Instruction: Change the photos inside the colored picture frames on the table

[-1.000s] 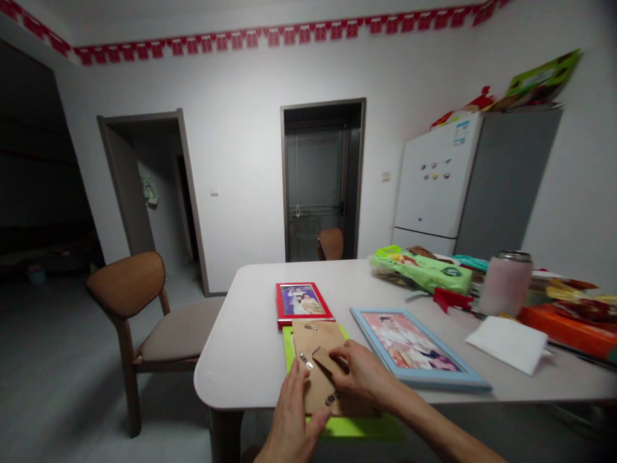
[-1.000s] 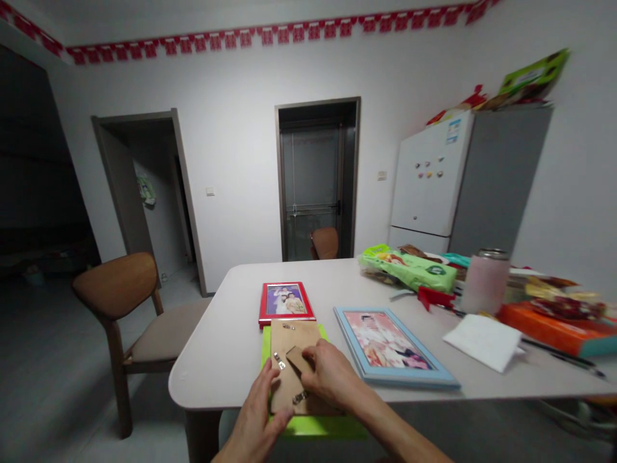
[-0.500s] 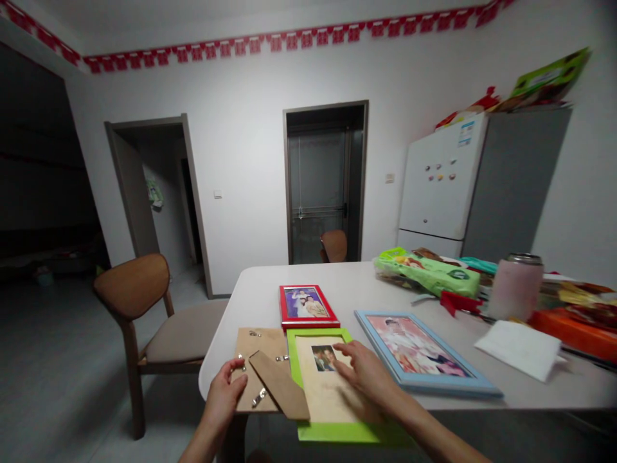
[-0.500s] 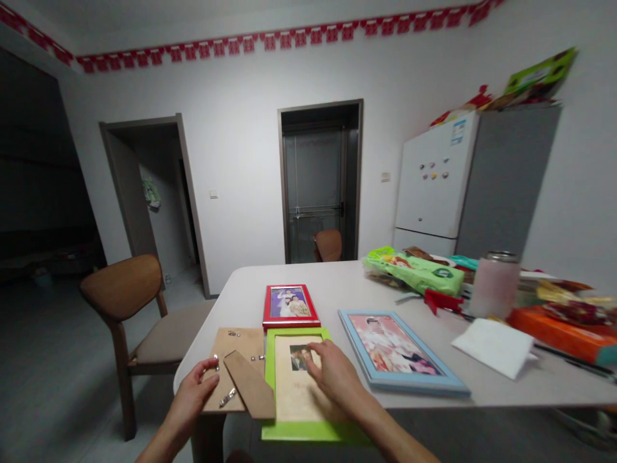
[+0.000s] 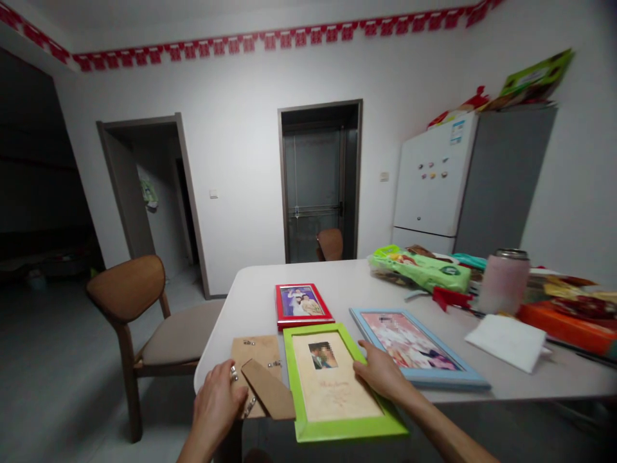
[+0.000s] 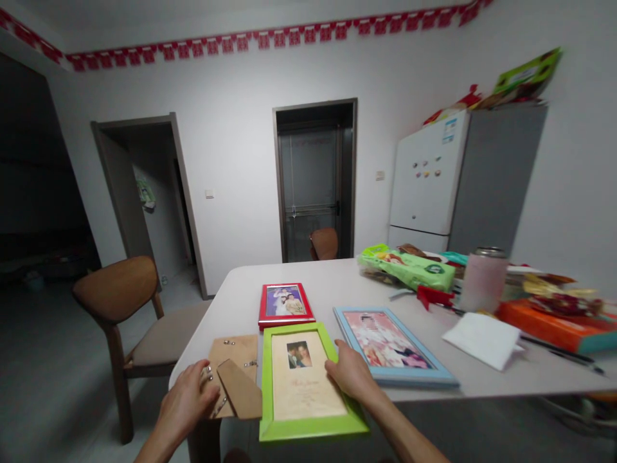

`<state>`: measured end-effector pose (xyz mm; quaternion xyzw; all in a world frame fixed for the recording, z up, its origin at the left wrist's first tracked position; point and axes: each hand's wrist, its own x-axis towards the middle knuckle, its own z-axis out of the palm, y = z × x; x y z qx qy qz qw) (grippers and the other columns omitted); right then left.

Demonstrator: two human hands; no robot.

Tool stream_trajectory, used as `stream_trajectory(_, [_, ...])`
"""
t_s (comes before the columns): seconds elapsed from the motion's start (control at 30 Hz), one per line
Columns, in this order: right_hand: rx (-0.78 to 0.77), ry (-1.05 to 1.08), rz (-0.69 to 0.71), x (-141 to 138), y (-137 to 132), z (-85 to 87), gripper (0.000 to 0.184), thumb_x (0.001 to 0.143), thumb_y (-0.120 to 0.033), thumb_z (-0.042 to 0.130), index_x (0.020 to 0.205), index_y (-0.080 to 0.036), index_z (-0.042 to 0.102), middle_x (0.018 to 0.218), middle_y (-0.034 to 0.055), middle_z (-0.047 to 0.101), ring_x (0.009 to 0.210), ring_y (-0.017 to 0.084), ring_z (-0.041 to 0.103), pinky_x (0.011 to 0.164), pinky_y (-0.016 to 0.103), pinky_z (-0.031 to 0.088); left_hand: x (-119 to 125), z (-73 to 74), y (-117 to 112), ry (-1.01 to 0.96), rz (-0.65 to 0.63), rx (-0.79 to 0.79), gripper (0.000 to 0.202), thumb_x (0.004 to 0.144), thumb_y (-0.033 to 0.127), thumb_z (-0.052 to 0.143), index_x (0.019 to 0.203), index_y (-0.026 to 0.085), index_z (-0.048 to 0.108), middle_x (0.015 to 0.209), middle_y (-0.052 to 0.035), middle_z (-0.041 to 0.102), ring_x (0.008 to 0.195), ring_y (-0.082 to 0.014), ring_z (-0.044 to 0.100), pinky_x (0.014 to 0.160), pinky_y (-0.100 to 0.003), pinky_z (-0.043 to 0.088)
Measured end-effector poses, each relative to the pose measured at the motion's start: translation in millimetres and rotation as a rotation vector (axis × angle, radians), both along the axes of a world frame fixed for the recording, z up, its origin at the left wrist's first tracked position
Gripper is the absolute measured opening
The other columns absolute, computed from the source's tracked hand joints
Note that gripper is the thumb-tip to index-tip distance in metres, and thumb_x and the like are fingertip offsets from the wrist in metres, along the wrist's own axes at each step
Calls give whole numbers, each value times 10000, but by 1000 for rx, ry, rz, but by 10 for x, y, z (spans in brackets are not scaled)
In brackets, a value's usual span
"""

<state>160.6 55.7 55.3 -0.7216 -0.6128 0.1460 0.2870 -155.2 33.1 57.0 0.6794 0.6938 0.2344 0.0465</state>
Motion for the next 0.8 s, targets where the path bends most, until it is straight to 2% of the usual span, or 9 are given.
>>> stream_trajectory(0.07, [-75, 368, 11, -32, -56, 91, 625, 609, -180, 400, 1216, -52, 327, 738, 89, 639, 625, 175, 583, 593, 262, 411, 178, 23, -47, -56, -76, 54, 405, 660, 211, 465, 1059, 142, 463, 1086, -84, 518, 1027, -213, 446, 869, -321, 332])
stream_trajectory(0.17, [-154, 886, 78, -113, -179, 237, 736, 602, -169, 373, 1298, -116, 141, 681, 37, 629, 461, 134, 537, 495, 254, 406, 594, 66, -171, -253, -302, 134, 397, 667, 192, 461, 1062, 151, 467, 1137, -80, 489, 1083, -198, 405, 931, -325, 295])
stream_trajectory(0.23, [-144, 1073, 121, -172, -252, 322, 781, 581, -153, 393, 1307, -159, 104, 679, 17, 624, 426, 117, 514, 477, 247, 402, 916, 116, -275, -329, -459, 153, 427, 667, 250, 517, 1081, 156, 464, 1179, -90, 460, 1113, -222, 372, 953, -357, 279])
stream_trajectory(0.3, [-100, 1142, 159, -217, -300, 383, 797, 569, -143, 436, 1302, -180, 125, 660, 1, 614, 421, 102, 500, 473, 234, 396, 1210, 187, -366, -342, -594, 148, 494, 633, 272, 575, 1100, 161, 456, 1212, -100, 432, 1116, -247, 364, 950, -379, 289])
stream_trajectory(0.43, [-56, 1112, 196, -242, -314, 418, 792, 582, -195, 542, 1288, -167, 185, 550, -33, 563, 425, 93, 482, 460, 214, 378, 1542, 361, -443, -249, -711, 198, 398, 651, 169, 522, 1047, 164, 482, 1128, -93, 493, 1038, -238, 420, 901, -375, 345])
stream_trajectory(0.53, [-56, 1031, 180, -211, -270, 400, 815, 598, -246, 562, 1298, -151, 155, 490, -52, 529, 436, 107, 486, 458, 220, 378, 1507, 482, -403, -194, -708, 275, 356, 630, 76, 445, 965, 179, 506, 942, -58, 559, 901, -205, 486, 801, -336, 411])
stream_trajectory(0.67, [-40, 765, 119, -105, -167, 350, 756, 633, -254, 514, 1294, -106, 178, 484, -46, 538, 452, 113, 496, 449, 205, 351, 1146, 564, -262, -363, -434, 418, 370, 668, 85, 391, 1018, 184, 464, 883, -43, 544, 807, -172, 511, 729, -302, 425])
stream_trajectory(0.73, [-35, 537, 85, -33, -115, 301, 677, 643, -230, 471, 1267, -73, 259, 498, -29, 549, 455, 117, 500, 440, 205, 328, 896, 531, -197, -475, -280, 395, 356, 670, 112, 395, 1014, 180, 458, 827, -24, 542, 734, -158, 524, 668, -275, 429])
stream_trajectory(0.8, [-10, 271, 50, 32, -74, 229, 597, 637, -206, 446, 1208, -47, 371, 539, 3, 575, 494, 133, 521, 459, 215, 329, 661, 437, -165, -526, -182, 332, 349, 661, 134, 406, 1004, 174, 458, 775, -5, 543, 701, -158, 531, 646, -265, 420])
